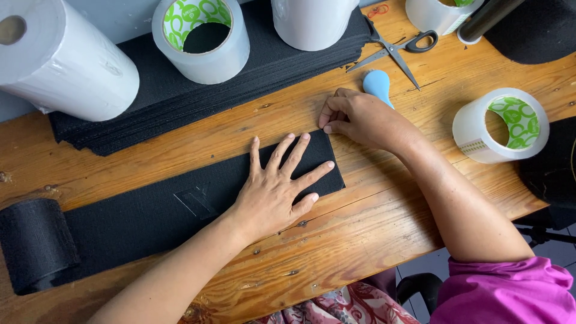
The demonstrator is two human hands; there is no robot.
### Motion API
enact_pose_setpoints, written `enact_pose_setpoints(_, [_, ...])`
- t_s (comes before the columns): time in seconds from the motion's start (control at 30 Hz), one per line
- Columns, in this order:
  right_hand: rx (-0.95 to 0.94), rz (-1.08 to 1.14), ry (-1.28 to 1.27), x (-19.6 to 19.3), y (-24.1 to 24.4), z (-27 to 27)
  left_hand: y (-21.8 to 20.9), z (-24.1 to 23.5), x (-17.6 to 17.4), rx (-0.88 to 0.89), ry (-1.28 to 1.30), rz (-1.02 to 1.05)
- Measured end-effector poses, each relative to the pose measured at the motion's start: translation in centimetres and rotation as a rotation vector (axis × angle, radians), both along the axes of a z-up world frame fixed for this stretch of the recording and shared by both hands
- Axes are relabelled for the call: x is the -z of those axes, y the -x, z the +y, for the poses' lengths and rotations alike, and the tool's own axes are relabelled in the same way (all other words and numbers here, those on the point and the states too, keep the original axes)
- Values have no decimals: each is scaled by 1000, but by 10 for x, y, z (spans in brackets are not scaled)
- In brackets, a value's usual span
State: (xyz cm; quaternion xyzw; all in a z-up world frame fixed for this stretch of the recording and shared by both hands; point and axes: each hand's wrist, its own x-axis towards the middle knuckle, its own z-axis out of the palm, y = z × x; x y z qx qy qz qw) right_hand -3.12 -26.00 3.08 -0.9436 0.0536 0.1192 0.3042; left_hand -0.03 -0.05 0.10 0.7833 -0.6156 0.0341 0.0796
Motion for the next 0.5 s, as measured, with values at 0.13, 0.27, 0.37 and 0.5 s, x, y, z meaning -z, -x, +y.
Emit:
enact_pose_setpoints(0.13, [-3, -5, 0, -1, 0, 0, 0, 0, -2, 1, 7, -3])
enact_pose_setpoints(0.27, [-12, 8, -3, -3, 1, 0, 0, 0, -1, 0, 2, -10])
enact_pose_setpoints(0.37, [-13, 11, -22, -3, 0, -2, 0, 0, 0, 1, -3, -12])
enact_pose_setpoints(0.5, [-16, -2, -55, -7, 1, -4, 0, 0, 0, 1, -11, -16])
